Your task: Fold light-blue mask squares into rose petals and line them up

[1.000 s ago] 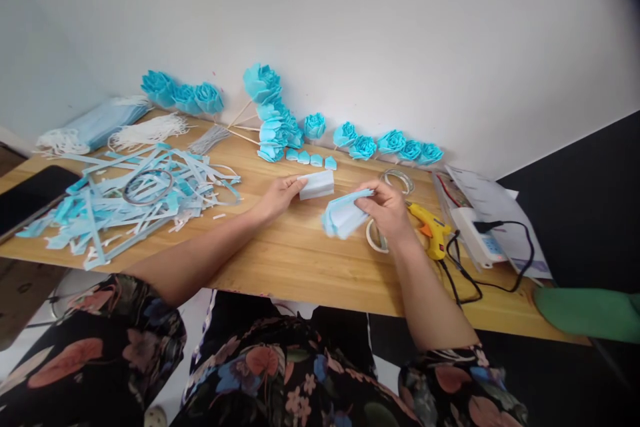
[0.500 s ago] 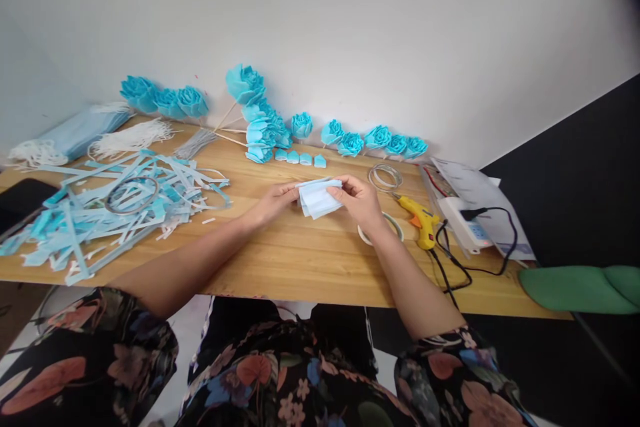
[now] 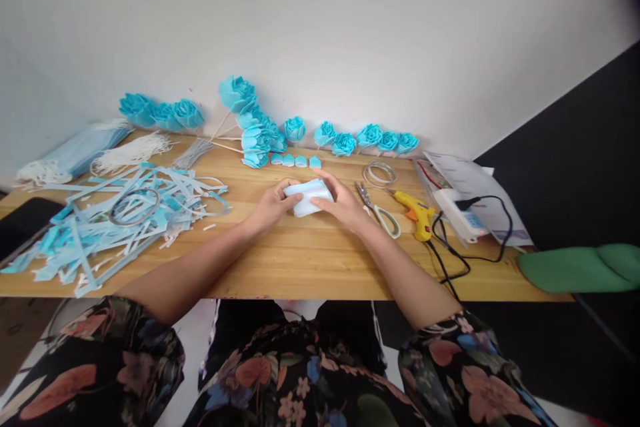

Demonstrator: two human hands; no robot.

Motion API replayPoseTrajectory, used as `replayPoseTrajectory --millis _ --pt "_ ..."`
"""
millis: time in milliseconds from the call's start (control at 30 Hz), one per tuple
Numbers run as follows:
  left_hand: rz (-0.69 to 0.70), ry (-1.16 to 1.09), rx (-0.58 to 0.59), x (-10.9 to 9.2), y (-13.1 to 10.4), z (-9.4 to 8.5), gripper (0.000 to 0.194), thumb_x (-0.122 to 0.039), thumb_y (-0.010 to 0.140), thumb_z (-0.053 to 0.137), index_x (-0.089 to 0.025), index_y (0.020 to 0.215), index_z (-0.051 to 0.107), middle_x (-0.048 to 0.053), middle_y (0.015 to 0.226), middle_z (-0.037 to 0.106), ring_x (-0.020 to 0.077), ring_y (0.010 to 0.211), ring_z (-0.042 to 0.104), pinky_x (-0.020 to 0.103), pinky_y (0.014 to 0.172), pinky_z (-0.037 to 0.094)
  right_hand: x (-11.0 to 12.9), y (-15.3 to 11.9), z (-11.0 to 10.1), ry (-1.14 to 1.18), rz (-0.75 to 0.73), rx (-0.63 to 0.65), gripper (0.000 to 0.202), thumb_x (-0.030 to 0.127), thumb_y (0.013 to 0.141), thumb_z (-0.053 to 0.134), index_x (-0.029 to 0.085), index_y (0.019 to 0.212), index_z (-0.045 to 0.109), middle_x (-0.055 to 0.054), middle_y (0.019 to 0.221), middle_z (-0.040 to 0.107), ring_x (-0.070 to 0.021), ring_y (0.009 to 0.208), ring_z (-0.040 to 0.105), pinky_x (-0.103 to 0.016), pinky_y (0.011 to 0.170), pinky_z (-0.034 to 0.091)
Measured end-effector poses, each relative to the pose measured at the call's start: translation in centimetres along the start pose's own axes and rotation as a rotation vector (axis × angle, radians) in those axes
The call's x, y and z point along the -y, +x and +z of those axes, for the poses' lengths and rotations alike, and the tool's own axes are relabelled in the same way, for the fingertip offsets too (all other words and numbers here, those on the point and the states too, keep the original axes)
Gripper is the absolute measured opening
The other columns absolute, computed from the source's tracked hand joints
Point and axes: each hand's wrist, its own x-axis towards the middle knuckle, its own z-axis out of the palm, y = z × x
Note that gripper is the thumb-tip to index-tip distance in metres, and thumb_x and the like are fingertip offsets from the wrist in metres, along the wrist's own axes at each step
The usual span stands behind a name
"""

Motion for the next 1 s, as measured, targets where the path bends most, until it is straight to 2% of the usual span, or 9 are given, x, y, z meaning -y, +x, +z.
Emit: replayPoseTrajectory --millis 100,233,333,433,533,667,900,1000 --pt "0.066 0.007 0.017 0.0 0.0 0.0 0.042 -0.045 0.075 0.076 -0.017 0.096 0.055 -0.002 0.080 0.060 0.0103 0.068 0.054 0.021 0.061 0.045 0.4 -0.2 -0.3 -0.050 -0.035 0.020 0.064 0.038 0.078 0.072 0.022 0.137 0.052 -0.005 0.111 0.069 -0.0209 0.097 0.066 -0.035 0.087 0.053" --pt "0.146 0.077 0.023 0.6 0.5 -0.3 0.038 -0.043 0.074 0.077 -0.018 0.091 0.055 0.000 0.085 0.061 0.0117 0.074 0.057 0.024 0.067 0.048 2.0 -0.6 -0.9 -0.190 -0.158 -0.062 0.054 0.029 0.084 0.063 0.023 0.137 0.053 -0.003 0.100 0.071 -0.0193 0.091 0.067 -0.034 0.086 0.053" --pt "0.193 0.229 0.011 1.5 1.1 -0.8 0.035 -0.038 0.073 0.077 -0.018 0.091 0.055 0.003 0.091 0.065 0.0162 0.086 0.062 0.029 0.079 0.051 2.5 -0.8 -1.1 -0.373 -0.236 -0.082 0.054 0.024 0.084 0.062 0.025 0.137 0.055 -0.003 0.106 0.072 -0.0202 0.098 0.067 -0.036 0.093 0.051" --pt "0.190 0.368 0.058 2.0 1.4 -1.1 0.041 -0.031 0.075 0.074 -0.016 0.109 0.056 0.009 0.109 0.067 0.0221 0.101 0.064 0.036 0.090 0.051 1.9 -0.7 -0.9 -0.496 -0.238 0.023 0.062 0.022 0.082 0.063 0.025 0.143 0.050 -0.006 0.121 0.070 -0.0227 0.106 0.066 -0.038 0.096 0.049" --pt "0.229 0.509 0.058 2.0 1.3 -1.2 0.048 -0.026 0.075 0.071 -0.015 0.119 0.055 0.013 0.120 0.066 0.0252 0.109 0.063 0.039 0.095 0.049 1.3 -0.5 -0.6 -0.546 -0.194 0.101 0.070 0.022 0.082 0.063 0.026 0.148 0.043 -0.007 0.129 0.067 -0.0235 0.103 0.067 -0.039 0.092 0.050" --pt "0.249 0.593 0.039 1.7 1.0 -1.1 0.053 -0.028 0.077 0.070 -0.017 0.126 0.056 0.012 0.126 0.064 0.0266 0.117 0.059 0.039 0.099 0.047 1.3 -0.5 -0.6 -0.538 -0.182 0.094 0.073 0.022 0.081 0.065 0.029 0.150 0.041 -0.006 0.134 0.064 -0.0246 0.105 0.066 -0.039 0.092 0.050" --pt "0.207 0.588 0.024 0.9 0.6 -0.7 0.052 -0.025 0.075 0.067 -0.017 0.126 0.059 0.012 0.126 0.065 0.0241 0.109 0.062 0.034 0.093 0.047 0.6 -0.3 -0.3 -0.534 -0.201 0.082 0.072 0.022 0.081 0.065 0.029 0.148 0.043 -0.006 0.125 0.069 -0.0221 0.093 0.067 -0.038 0.088 0.050" --pt "0.154 0.530 -0.001 0.6 0.5 -0.7 0.039 -0.027 0.076 0.068 -0.017 0.113 0.064 0.008 0.110 0.070 0.0213 0.095 0.065 0.031 0.084 0.049 0.4 -0.2 -0.1 -0.532 -0.190 0.068 0.065 0.022 0.082 0.063 0.029 0.145 0.048 -0.005 0.129 0.067 -0.0232 0.102 0.067 -0.038 0.091 0.050"
